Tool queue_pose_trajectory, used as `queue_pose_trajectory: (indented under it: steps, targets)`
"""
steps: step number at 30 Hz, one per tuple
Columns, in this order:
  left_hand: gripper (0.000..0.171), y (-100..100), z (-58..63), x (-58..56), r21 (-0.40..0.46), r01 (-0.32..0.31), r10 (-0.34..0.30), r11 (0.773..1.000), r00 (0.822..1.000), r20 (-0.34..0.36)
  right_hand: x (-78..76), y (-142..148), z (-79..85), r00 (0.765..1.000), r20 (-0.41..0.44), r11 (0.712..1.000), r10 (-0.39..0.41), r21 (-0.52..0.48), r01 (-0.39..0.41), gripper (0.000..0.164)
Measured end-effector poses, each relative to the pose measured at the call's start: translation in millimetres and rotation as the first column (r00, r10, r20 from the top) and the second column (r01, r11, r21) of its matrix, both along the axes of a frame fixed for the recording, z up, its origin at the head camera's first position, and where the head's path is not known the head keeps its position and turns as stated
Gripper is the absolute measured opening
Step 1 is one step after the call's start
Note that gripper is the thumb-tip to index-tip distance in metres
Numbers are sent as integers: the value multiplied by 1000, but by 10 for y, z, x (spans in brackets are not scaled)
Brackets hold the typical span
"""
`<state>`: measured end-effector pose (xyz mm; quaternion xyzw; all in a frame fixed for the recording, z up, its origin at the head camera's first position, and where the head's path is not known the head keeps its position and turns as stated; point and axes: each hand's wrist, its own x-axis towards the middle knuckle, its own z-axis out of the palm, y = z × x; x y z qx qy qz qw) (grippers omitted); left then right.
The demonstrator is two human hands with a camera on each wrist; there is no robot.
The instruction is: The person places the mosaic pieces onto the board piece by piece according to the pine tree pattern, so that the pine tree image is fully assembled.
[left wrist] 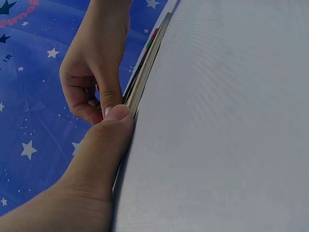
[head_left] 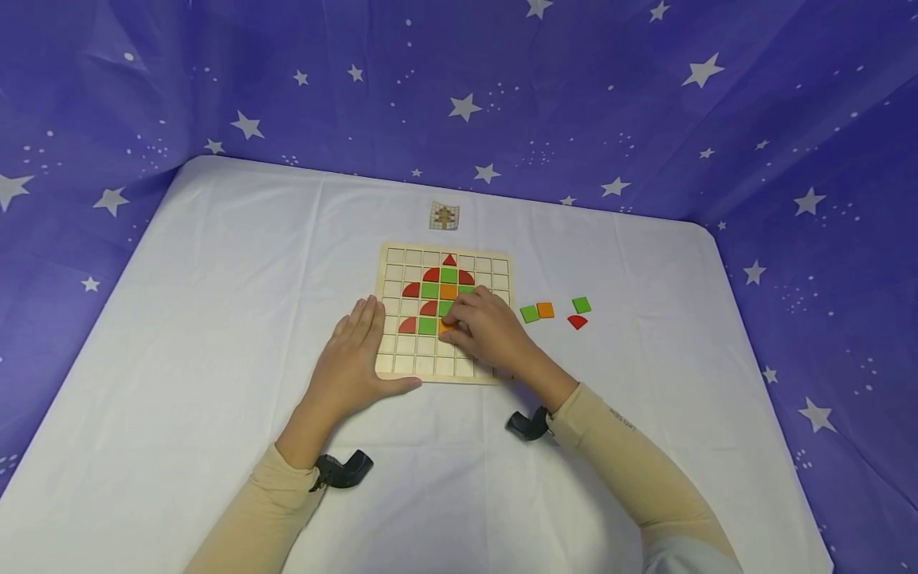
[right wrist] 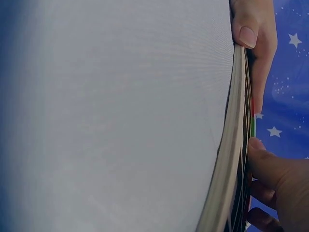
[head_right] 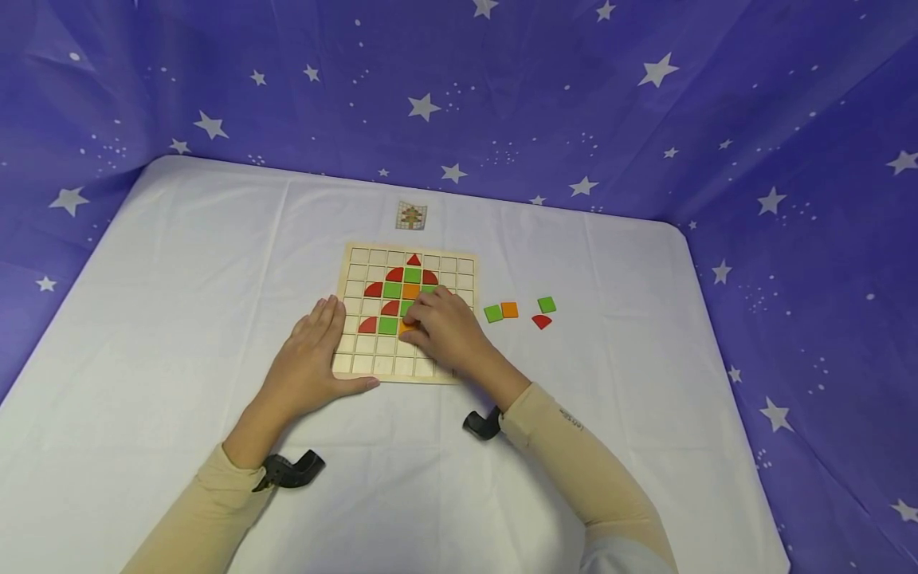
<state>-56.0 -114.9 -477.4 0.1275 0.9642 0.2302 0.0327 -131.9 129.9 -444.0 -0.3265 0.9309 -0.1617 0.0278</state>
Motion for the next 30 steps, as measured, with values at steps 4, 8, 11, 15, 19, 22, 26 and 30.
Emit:
queue_pose_trajectory:
  steps: [4, 8, 11, 15, 19, 22, 26, 30]
  targets:
    - [134, -1, 2, 0, 0, -1, 1, 1000, 1000, 2, -2, 4, -11, 1000, 2, 1000, 0, -5, 0, 22]
    - [133, -1, 4, -1, -1, -1, 1, 1000, 1000, 7, 0, 13, -15, 1000, -1, 1000, 4, -15, -4, 22]
    - [133, 0, 3, -3, -3, 1, -1, 1000, 1000, 7, 11, 26, -7, 1000, 3, 1000, 3, -23, -3, 23]
    - [133, 2, 0, -8, -3, 2, -2, 1000, 1000, 5, 34, 58, 8, 1000, 17, 1000, -1, -29, 1, 27]
    - [133, 5, -2, -8, 0, 0, 0, 1000, 1000, 7, 57, 152, 32, 999, 32, 999, -12, -45, 13, 32]
    - [133, 5, -3, -9, 2, -3, 3, 1000, 1000, 9, 53, 296, 50, 999, 29, 997, -40, -64, 42, 36]
    - [133, 4, -6, -8, 3, -3, 3, 1000, 1000, 8, 13, 570, 55, 995, 16, 992, -101, -79, 102, 43]
    - [133, 1, -15, -5, 2, -3, 2, 1000, 1000, 5, -24, 881, 46, 983, 18, 981, -180, -64, 181, 51]
